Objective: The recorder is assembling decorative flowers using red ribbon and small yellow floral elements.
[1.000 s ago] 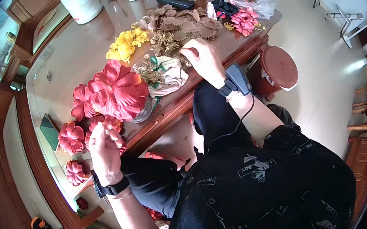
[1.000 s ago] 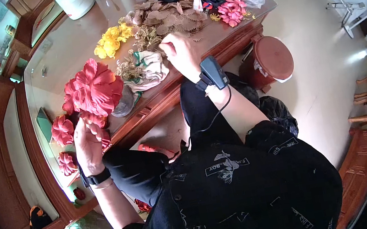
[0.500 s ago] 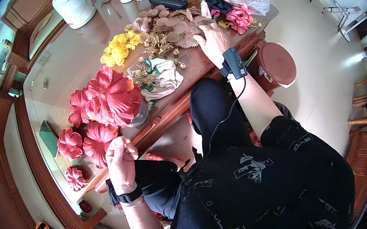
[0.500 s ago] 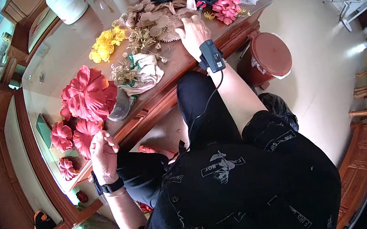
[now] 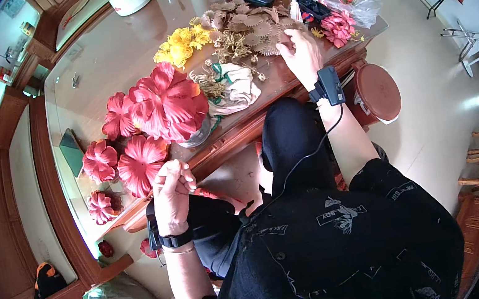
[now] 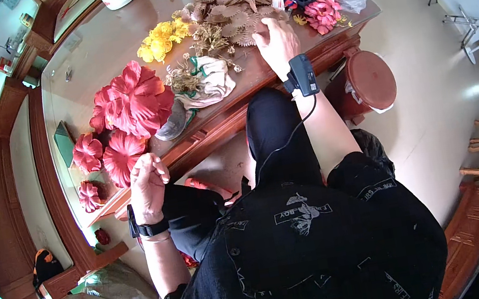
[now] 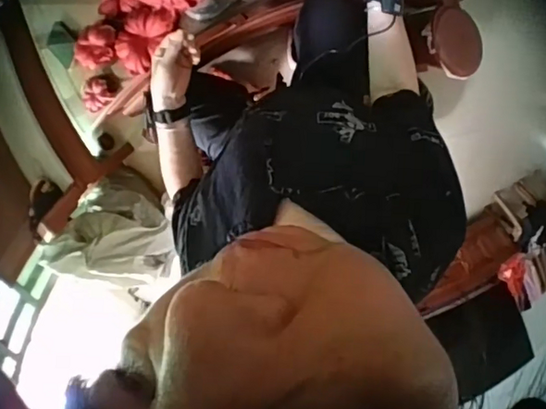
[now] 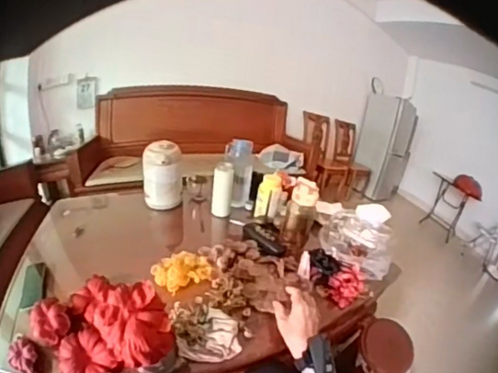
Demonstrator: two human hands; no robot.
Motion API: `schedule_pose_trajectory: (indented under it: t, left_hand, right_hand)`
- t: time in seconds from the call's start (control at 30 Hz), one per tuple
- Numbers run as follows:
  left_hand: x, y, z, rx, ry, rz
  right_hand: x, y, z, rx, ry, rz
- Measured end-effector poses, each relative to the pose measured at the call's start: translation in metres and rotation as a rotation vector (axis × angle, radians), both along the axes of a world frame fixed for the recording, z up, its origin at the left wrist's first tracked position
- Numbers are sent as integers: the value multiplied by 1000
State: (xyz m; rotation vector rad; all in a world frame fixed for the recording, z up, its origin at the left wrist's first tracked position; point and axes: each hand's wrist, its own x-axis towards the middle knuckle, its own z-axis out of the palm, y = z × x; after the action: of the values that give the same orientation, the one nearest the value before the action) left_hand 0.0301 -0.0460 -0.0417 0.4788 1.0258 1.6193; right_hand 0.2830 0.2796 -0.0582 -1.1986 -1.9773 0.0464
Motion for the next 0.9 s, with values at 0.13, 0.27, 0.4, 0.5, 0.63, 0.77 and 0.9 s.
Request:
schedule_pose_trajectory:
  t: [0.13, 0.27, 0.4, 0.5, 0.63, 0.77, 0.9]
  left_hand:
    - [7, -1, 10, 4, 95, 55]
    - [21, 2, 34, 49, 252, 112]
    - [24, 4, 63, 96, 473, 147]
    - [18, 8, 78, 111, 484, 217]
    - [6, 26, 105, 112, 530, 225]
    - [-8, 40, 123, 42, 601, 210]
    - [-16, 54, 133, 34, 597, 153]
  right_hand:
    - [-5, -28, 18, 102, 155, 93]
    - [-23, -69, 57, -105, 347, 426]
    - [-50, -96, 95, -161, 426, 754]
    - [-69, -108, 124, -188, 256, 899]
    - [-98, -114, 142, -38, 159, 1007]
    - [-122, -115, 147, -20, 93, 1098]
    - [-132, -116, 148, -81, 26, 1135]
